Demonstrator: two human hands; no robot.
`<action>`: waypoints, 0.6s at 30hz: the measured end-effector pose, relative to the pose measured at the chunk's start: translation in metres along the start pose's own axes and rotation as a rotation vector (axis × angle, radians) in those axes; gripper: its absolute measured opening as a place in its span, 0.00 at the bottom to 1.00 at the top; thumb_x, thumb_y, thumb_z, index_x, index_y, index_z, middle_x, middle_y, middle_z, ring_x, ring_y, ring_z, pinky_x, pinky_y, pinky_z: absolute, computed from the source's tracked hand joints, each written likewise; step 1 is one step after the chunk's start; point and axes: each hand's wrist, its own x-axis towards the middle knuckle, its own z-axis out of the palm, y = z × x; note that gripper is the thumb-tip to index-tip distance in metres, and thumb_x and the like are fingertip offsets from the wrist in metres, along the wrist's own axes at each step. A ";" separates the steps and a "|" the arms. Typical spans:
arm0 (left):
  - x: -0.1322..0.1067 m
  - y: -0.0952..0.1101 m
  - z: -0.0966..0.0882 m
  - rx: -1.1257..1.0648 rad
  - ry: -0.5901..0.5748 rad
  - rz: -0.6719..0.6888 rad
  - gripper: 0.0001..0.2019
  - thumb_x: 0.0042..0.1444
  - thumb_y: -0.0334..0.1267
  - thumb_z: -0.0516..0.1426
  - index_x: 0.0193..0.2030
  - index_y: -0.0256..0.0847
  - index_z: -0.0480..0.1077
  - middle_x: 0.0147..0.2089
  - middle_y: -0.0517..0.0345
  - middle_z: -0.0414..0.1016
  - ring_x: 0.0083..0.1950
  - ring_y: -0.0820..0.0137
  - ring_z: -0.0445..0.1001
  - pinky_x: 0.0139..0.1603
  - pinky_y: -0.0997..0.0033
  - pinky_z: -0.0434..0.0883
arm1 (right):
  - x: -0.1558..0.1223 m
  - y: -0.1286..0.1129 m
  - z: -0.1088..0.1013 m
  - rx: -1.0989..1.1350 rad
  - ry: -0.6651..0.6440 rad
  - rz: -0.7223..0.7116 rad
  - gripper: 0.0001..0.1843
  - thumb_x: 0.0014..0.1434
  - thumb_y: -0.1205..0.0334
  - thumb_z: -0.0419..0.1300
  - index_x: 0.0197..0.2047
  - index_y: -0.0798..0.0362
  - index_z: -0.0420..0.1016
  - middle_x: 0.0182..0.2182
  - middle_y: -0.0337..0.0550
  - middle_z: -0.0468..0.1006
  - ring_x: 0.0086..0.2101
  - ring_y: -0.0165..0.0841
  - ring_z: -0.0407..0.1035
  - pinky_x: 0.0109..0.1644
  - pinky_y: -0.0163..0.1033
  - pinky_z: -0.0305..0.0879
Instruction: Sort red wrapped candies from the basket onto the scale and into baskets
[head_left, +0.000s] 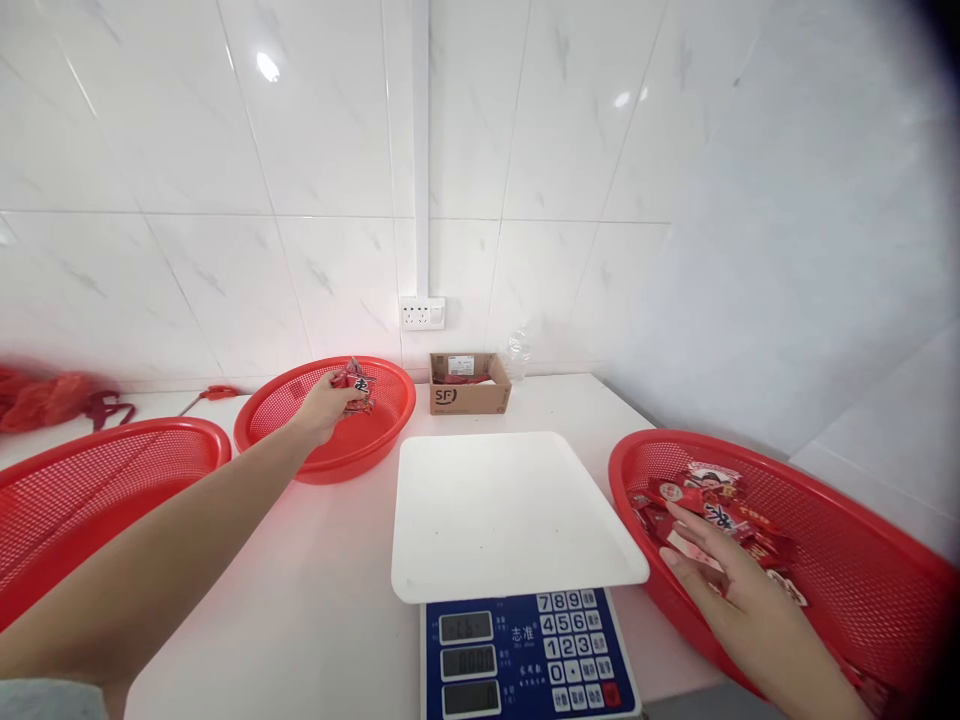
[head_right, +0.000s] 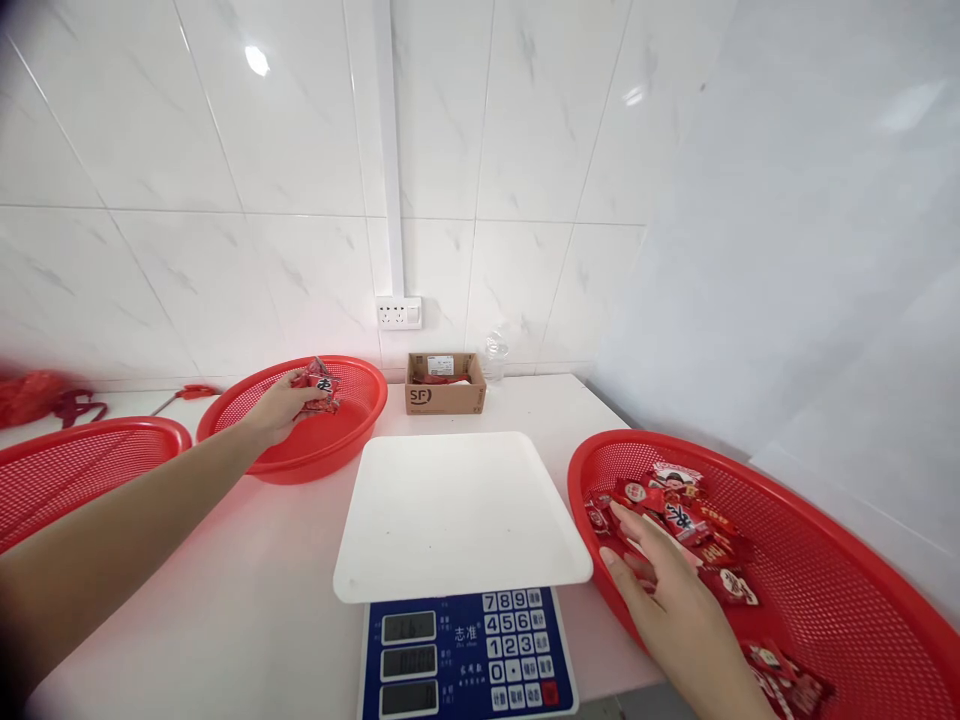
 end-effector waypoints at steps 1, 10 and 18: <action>0.001 -0.001 0.000 0.008 0.004 0.002 0.16 0.41 0.23 0.62 0.37 0.38 0.66 0.32 0.57 0.74 0.30 0.68 0.77 0.33 0.70 0.74 | 0.000 0.004 0.002 -0.004 -0.013 -0.006 0.32 0.55 0.43 0.49 0.59 0.50 0.62 0.58 0.49 0.66 0.50 0.46 0.68 0.51 0.51 0.68; 0.010 -0.006 -0.006 0.059 0.068 0.000 0.16 0.39 0.24 0.63 0.36 0.38 0.66 0.29 0.59 0.73 0.26 0.72 0.75 0.30 0.71 0.73 | 0.003 0.022 0.014 -0.054 -0.029 -0.109 0.30 0.58 0.43 0.48 0.59 0.51 0.62 0.60 0.46 0.63 0.60 0.42 0.55 0.60 0.49 0.60; 0.012 -0.010 -0.010 0.073 0.053 0.011 0.13 0.38 0.27 0.64 0.32 0.38 0.66 0.26 0.61 0.72 0.26 0.71 0.74 0.29 0.71 0.73 | 0.002 0.024 0.014 -0.055 -0.032 -0.095 0.30 0.58 0.43 0.47 0.59 0.50 0.61 0.61 0.44 0.63 0.60 0.42 0.54 0.59 0.49 0.61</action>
